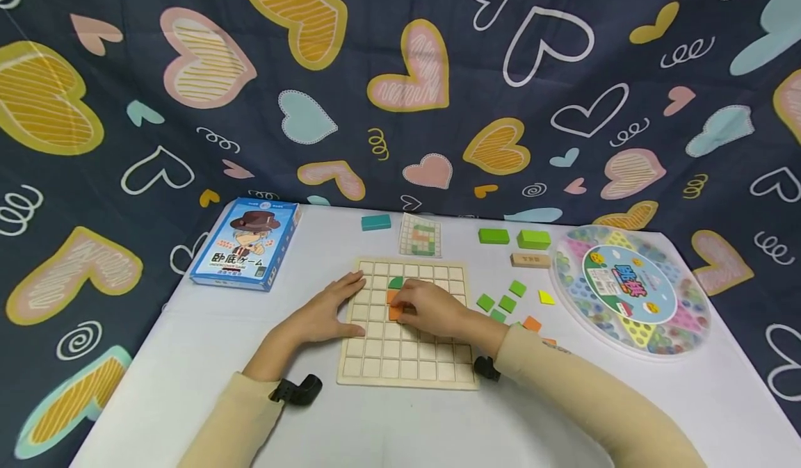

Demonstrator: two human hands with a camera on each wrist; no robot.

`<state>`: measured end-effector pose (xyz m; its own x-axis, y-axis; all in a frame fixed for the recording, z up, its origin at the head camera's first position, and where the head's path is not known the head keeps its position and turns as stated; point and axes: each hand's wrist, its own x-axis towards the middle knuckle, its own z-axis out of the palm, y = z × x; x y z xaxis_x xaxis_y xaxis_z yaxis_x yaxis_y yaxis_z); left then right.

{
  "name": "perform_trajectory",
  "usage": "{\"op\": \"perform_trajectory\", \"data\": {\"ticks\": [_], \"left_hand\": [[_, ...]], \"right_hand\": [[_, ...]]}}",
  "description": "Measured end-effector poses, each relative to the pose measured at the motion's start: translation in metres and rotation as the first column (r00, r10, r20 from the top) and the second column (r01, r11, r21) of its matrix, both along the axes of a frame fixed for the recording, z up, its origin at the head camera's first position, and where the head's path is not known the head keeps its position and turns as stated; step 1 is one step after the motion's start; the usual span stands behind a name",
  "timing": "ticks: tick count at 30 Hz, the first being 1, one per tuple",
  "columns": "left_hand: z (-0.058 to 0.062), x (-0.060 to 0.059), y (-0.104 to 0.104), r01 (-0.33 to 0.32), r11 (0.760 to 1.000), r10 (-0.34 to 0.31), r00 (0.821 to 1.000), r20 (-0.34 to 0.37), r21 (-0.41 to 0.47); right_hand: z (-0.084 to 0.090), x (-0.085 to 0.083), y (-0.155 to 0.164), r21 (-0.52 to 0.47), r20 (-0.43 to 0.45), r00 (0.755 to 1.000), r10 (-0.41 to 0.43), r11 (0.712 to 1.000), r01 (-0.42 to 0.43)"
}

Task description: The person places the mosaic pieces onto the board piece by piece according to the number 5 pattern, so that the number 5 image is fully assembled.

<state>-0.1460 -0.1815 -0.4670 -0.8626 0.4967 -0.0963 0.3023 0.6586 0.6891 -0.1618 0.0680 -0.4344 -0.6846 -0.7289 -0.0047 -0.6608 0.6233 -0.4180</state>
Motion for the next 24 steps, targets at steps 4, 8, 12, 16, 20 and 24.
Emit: {"op": "perform_trajectory", "data": {"ticks": [4, 8, 12, 16, 20, 24], "left_hand": [[-0.001, -0.002, 0.003, 0.002, 1.000, -0.002, 1.000, -0.008, 0.005], [-0.003, -0.004, 0.006, 0.015, 1.000, -0.015, 1.000, -0.011, 0.009], [-0.005, -0.002, 0.007, 0.009, 1.000, -0.009, 1.000, -0.010, 0.002], [-0.004, 0.000, 0.005, -0.012, 1.000, 0.012, 1.000, 0.000, 0.003], [-0.003, -0.002, 0.002, -0.001, 1.000, 0.001, 1.000, -0.019, 0.009], [-0.005, -0.003, 0.000, 0.008, 1.000, -0.007, 1.000, -0.025, 0.014]], "right_hand": [[-0.002, 0.001, -0.002, 0.060, -0.043, 0.999, 0.002, 0.998, 0.001], [-0.002, 0.002, 0.002, 0.065, -0.031, 0.999, -0.008, 0.998, 0.010], [0.006, 0.004, 0.022, -0.093, 0.065, 0.997, -0.038, 0.995, 0.044], [0.019, 0.011, 0.072, -0.278, 0.156, 0.982, -0.102, 0.950, 0.143], [0.020, 0.025, 0.138, -0.307, 0.198, 0.955, -0.222, 0.911, 0.275], [0.010, 0.037, 0.192, -0.217, 0.221, 0.914, -0.339, 0.897, 0.385]]}}
